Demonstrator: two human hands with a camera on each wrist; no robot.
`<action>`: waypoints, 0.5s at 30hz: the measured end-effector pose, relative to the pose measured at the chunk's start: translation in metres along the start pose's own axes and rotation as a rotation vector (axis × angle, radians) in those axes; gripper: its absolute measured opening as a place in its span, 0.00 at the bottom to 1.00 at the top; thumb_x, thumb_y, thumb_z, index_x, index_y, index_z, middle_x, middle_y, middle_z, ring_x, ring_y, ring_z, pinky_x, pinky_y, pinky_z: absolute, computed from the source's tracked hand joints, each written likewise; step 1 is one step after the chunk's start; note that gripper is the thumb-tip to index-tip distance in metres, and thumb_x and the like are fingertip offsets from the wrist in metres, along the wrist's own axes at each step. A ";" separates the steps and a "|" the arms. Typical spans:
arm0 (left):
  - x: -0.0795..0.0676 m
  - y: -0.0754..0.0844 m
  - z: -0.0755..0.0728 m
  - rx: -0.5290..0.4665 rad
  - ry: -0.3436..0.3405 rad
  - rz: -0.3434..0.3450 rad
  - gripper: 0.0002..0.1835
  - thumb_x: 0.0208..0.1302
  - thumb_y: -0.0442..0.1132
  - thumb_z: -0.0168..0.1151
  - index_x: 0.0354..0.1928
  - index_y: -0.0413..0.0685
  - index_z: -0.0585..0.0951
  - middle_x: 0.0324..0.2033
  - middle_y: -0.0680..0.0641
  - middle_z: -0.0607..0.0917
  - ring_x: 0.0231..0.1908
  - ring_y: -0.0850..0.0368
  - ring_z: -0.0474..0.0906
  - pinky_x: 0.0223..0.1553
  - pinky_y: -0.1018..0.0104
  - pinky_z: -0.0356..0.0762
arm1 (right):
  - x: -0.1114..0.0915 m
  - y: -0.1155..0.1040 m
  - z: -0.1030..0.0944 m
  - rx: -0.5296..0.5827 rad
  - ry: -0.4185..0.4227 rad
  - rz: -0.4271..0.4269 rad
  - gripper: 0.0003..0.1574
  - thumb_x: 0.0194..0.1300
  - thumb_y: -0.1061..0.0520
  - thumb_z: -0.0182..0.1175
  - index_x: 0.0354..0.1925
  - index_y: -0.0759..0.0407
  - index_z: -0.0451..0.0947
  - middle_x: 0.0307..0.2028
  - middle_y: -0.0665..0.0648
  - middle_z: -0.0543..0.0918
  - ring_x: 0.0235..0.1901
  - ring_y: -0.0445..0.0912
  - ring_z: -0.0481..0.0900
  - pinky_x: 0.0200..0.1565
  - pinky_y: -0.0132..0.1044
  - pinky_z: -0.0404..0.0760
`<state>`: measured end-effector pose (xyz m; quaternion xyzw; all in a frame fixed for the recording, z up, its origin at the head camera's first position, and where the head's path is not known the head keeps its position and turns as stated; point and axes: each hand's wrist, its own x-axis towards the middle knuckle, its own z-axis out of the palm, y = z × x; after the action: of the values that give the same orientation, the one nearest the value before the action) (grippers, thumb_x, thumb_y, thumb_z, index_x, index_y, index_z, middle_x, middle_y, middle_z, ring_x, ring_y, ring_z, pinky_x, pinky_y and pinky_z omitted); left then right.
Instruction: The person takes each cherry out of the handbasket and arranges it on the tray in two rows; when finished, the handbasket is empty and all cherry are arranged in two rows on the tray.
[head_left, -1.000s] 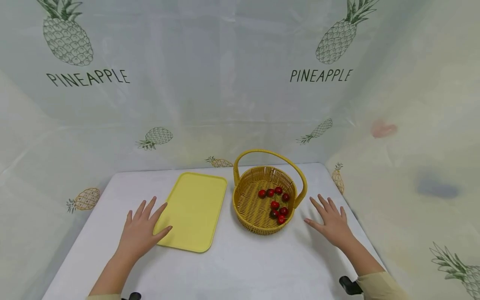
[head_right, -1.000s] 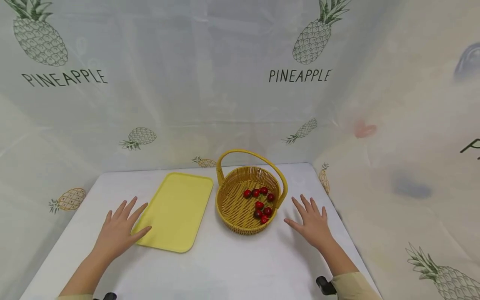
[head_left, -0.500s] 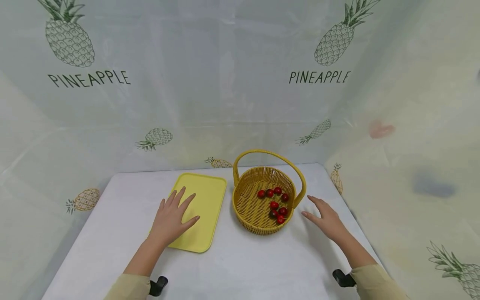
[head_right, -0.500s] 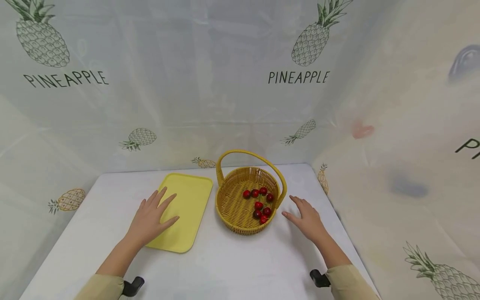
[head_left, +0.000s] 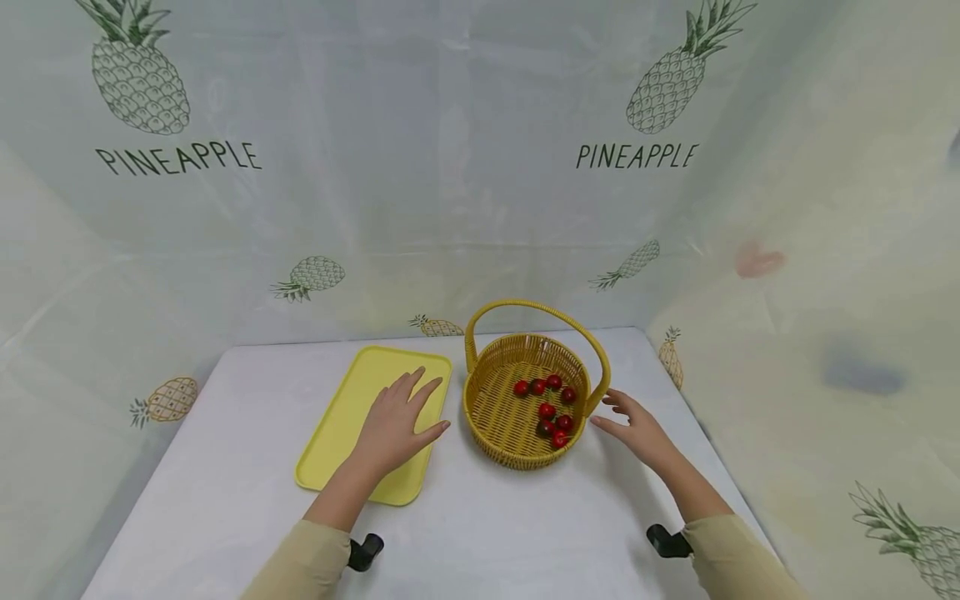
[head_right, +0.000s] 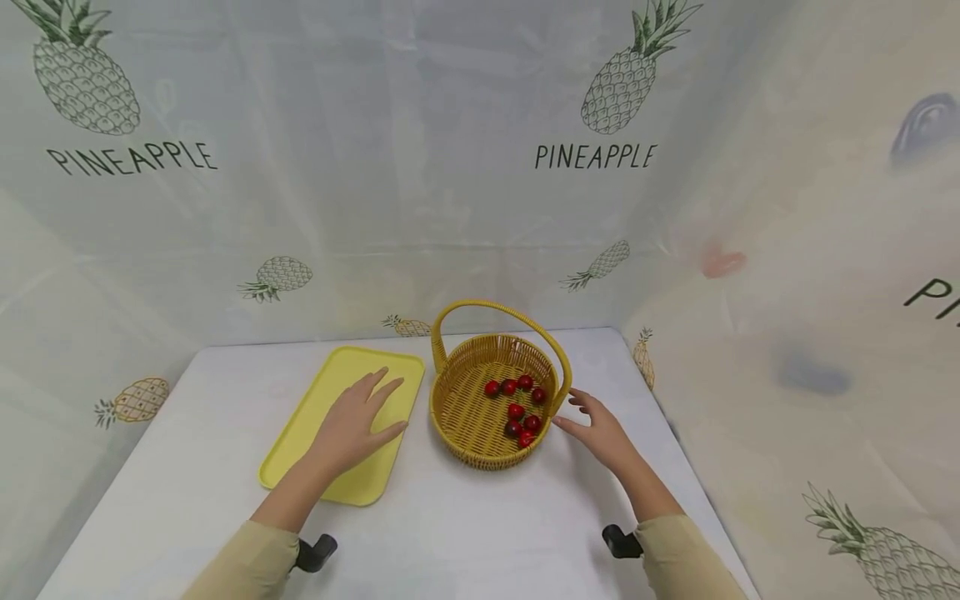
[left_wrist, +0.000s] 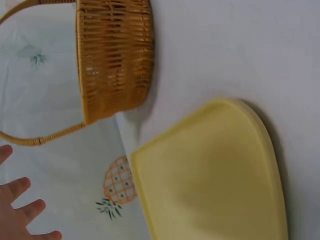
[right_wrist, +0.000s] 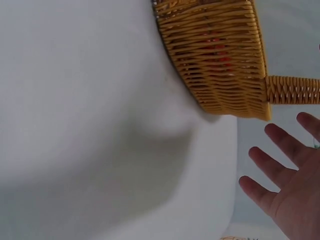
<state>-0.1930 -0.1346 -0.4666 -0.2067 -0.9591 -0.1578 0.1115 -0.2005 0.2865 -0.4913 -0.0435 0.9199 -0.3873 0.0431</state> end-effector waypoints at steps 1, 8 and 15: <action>0.002 0.003 0.001 -0.001 -0.004 0.005 0.37 0.62 0.62 0.61 0.70 0.55 0.68 0.70 0.42 0.63 0.68 0.40 0.58 0.64 0.39 0.58 | 0.001 0.000 0.001 0.008 -0.002 0.005 0.48 0.66 0.37 0.60 0.72 0.62 0.57 0.64 0.69 0.69 0.64 0.66 0.63 0.55 0.66 0.68; 0.018 0.022 0.007 -0.068 -0.057 0.009 0.38 0.63 0.62 0.61 0.71 0.56 0.66 0.69 0.44 0.65 0.67 0.43 0.61 0.64 0.46 0.61 | 0.009 0.000 0.005 0.061 -0.008 0.020 0.42 0.65 0.41 0.63 0.67 0.62 0.64 0.59 0.68 0.73 0.61 0.65 0.68 0.54 0.62 0.72; 0.032 0.042 0.012 -0.152 -0.112 -0.020 0.39 0.64 0.64 0.59 0.72 0.55 0.65 0.68 0.43 0.66 0.66 0.43 0.63 0.61 0.44 0.65 | 0.019 0.005 0.008 0.140 -0.004 0.005 0.36 0.61 0.48 0.69 0.62 0.63 0.70 0.52 0.64 0.78 0.55 0.62 0.74 0.51 0.55 0.76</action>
<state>-0.2054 -0.0823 -0.4582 -0.2133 -0.9512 -0.2194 0.0403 -0.2190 0.2823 -0.5011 -0.0390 0.8907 -0.4502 0.0490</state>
